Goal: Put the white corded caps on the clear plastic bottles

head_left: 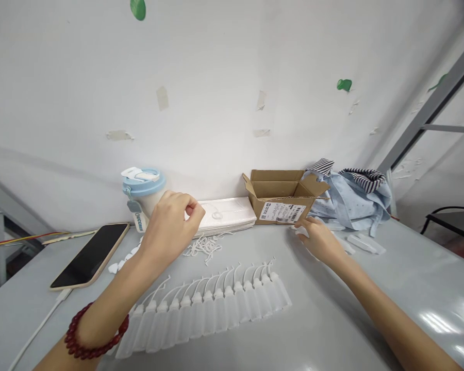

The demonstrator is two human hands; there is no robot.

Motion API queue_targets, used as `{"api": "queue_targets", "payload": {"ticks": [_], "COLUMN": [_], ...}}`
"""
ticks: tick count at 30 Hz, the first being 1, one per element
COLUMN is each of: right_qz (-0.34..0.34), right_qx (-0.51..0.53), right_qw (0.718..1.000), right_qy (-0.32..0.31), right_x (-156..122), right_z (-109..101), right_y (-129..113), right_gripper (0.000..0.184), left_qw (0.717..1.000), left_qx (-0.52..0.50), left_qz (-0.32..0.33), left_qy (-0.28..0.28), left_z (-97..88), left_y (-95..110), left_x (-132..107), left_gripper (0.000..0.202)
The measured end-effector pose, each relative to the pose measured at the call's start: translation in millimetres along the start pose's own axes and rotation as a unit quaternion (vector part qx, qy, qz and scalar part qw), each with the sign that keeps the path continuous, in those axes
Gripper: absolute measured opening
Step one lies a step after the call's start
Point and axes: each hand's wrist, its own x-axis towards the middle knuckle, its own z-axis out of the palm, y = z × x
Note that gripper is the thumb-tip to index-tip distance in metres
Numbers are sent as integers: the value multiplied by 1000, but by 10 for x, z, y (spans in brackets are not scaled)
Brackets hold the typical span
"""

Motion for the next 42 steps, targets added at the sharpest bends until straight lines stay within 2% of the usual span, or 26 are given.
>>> {"api": "queue_targets", "payload": {"ticks": [16, 22, 29, 34, 42], "right_qz": [20, 36, 37, 29, 26], "right_qx": [17, 9, 7, 16, 17], "right_qw": [1000, 999, 999, 999, 999], "right_qy": [16, 22, 8, -7, -27], "right_x": [-23, -44, -35, -30, -42], "right_z": [-54, -91, -53, -44, -83], "right_y": [-7, -17, 13, 14, -40], "right_gripper": [20, 21, 17, 19, 22], "left_qw": [999, 994, 974, 962, 946], "left_qx": [14, 33, 66, 85, 109], "left_qz": [-30, -14, 14, 30, 44], "left_qy": [-40, -103, -218, -259, -302], "left_z": [11, 25, 103, 190, 472], "left_y": [45, 67, -65, -105, -136], "left_x": [-13, -7, -53, -100, -171], "left_gripper": [22, 25, 25, 24, 23]}}
